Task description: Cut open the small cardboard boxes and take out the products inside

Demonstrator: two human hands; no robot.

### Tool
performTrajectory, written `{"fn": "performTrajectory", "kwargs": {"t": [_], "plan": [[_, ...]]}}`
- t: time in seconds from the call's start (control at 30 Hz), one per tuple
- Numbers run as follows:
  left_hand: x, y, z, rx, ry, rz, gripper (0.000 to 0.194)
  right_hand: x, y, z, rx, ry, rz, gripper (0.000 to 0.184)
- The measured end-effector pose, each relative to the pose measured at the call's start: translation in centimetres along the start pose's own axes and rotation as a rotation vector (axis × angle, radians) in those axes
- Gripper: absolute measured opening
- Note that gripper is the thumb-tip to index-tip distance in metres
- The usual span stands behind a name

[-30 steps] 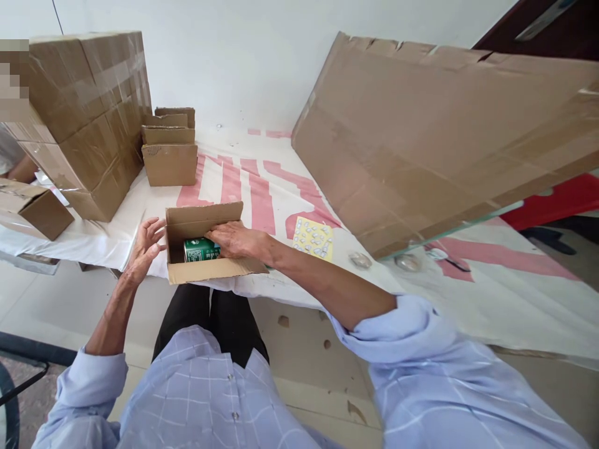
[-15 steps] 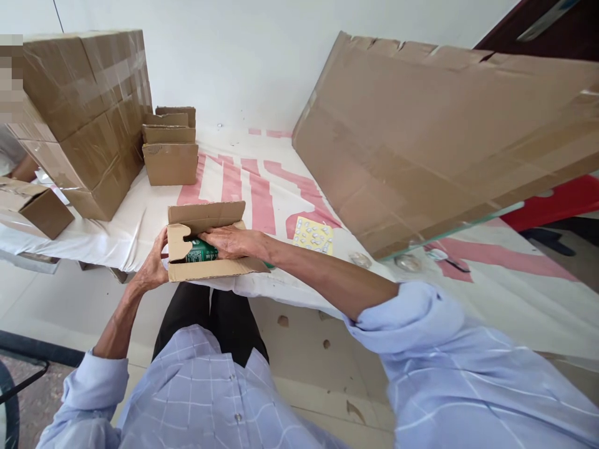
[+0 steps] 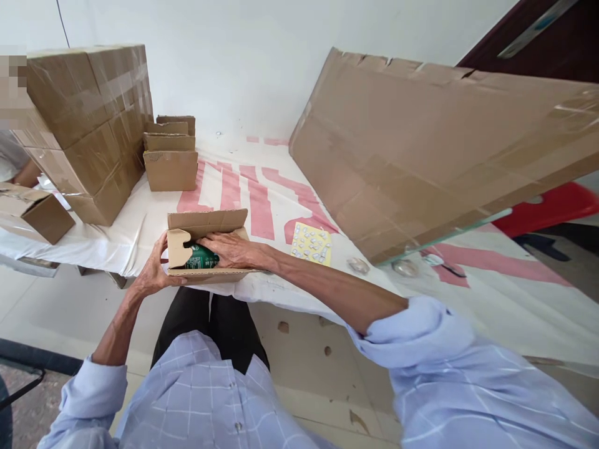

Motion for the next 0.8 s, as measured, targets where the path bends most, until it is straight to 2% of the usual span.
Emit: {"fn": "performTrajectory", "kwargs": {"t": [0.13,0.33,0.57,0.7,0.8], "plan": [[-0.1,0.1,-0.1,-0.007,0.005,0.007,0.147,-0.9,-0.1,-0.4,0.051,0.043,-0.032,0.078],[-0.3,0.7,0.5,0.049,-0.03,-0.001,0.144,-3.4,-1.3,-0.6,0.03,0.147,0.12,0.084],[-1.8,1.7,-0.7,0.041,0.069,0.042,0.141,-6.8,-2.8,0.1,0.007,0.418,0.456,0.095],[-3.1,4.4,-1.2,0.049,0.099,0.09,0.146,-9.1,-2.8,0.7,0.005,0.637,0.628,0.101],[-4.5,6.6,-1.3,0.051,0.099,0.092,0.142,-10.7,-2.8,0.7,-0.008,0.714,0.703,0.104]]}}
Point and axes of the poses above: each hand's wrist, its own y-axis towards the middle knuckle, its own x-axis out of the palm, z = x × y, the point moved 1 cm from there along y, towards the middle knuckle, and after that the axes turned 7 degrees about -y, right-handed, at the moved point
